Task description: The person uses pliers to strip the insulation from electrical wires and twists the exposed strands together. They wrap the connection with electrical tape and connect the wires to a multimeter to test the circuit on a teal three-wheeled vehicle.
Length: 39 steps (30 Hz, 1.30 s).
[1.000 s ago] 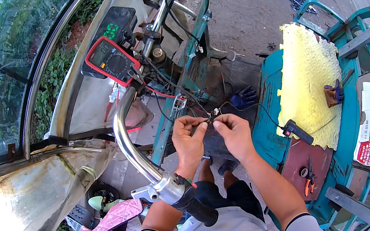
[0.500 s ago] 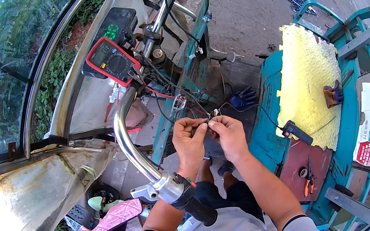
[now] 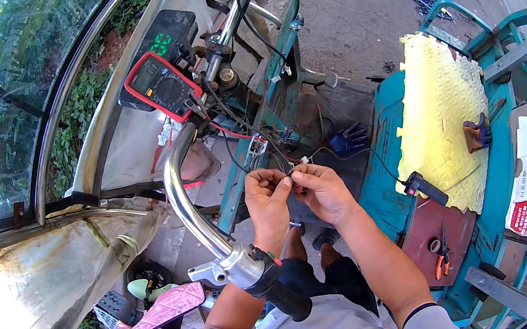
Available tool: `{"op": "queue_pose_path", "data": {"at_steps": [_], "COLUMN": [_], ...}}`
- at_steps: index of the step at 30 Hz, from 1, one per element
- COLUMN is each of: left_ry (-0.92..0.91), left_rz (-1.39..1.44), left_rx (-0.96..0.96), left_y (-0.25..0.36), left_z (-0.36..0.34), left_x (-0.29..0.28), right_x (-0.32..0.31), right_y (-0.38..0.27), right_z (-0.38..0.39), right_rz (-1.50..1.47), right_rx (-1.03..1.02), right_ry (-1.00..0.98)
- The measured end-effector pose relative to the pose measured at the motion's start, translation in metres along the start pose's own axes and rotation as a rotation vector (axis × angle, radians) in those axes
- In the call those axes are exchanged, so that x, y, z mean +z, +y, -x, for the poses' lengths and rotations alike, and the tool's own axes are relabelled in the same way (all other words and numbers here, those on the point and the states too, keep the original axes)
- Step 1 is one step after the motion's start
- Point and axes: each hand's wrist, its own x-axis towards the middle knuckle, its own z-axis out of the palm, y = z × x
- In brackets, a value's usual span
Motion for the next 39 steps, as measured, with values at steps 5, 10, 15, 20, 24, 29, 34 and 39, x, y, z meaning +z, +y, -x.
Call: {"op": "queue_pose_path", "data": {"at_steps": [5, 10, 15, 20, 24, 29, 34, 39], "left_ry": [0.003, 0.018, -0.020, -0.088, -0.132, -0.165, -0.203, -0.205], "left_rz": [0.045, 0.176, 0.326, 0.378, 0.363, 0.366, 0.110, 0.092], "left_rx": [-0.050, -0.083, -0.102, -0.106, -0.129, -0.129, -0.241, -0.131], "left_y": [0.006, -0.001, -0.002, 0.001, 0.000, 0.006, 0.013, 0.021], "left_z": [0.003, 0.003, 0.004, 0.004, 0.003, 0.004, 0.002, 0.002], "left_x": [0.003, -0.002, -0.007, -0.012, -0.016, -0.015, -0.015, -0.008], "right_x": [-0.001, -0.007, 0.003, 0.001, 0.012, 0.025, 0.024, 0.018], "right_y": [-0.002, 0.000, -0.006, -0.007, -0.009, -0.015, -0.021, -0.020], "right_z": [-0.003, -0.005, 0.007, 0.021, 0.018, 0.004, 0.004, 0.007], "right_rz": [0.111, 0.129, 0.225, 0.640, 1.155, 1.394, 1.406, 1.158], "right_rx": [-0.070, -0.119, -0.114, -0.365, -0.803, -1.066, -1.123, -0.882], "right_ry": [-0.089, -0.135, -0.016, 0.240, 0.249, 0.278, 0.232, 0.220]}}
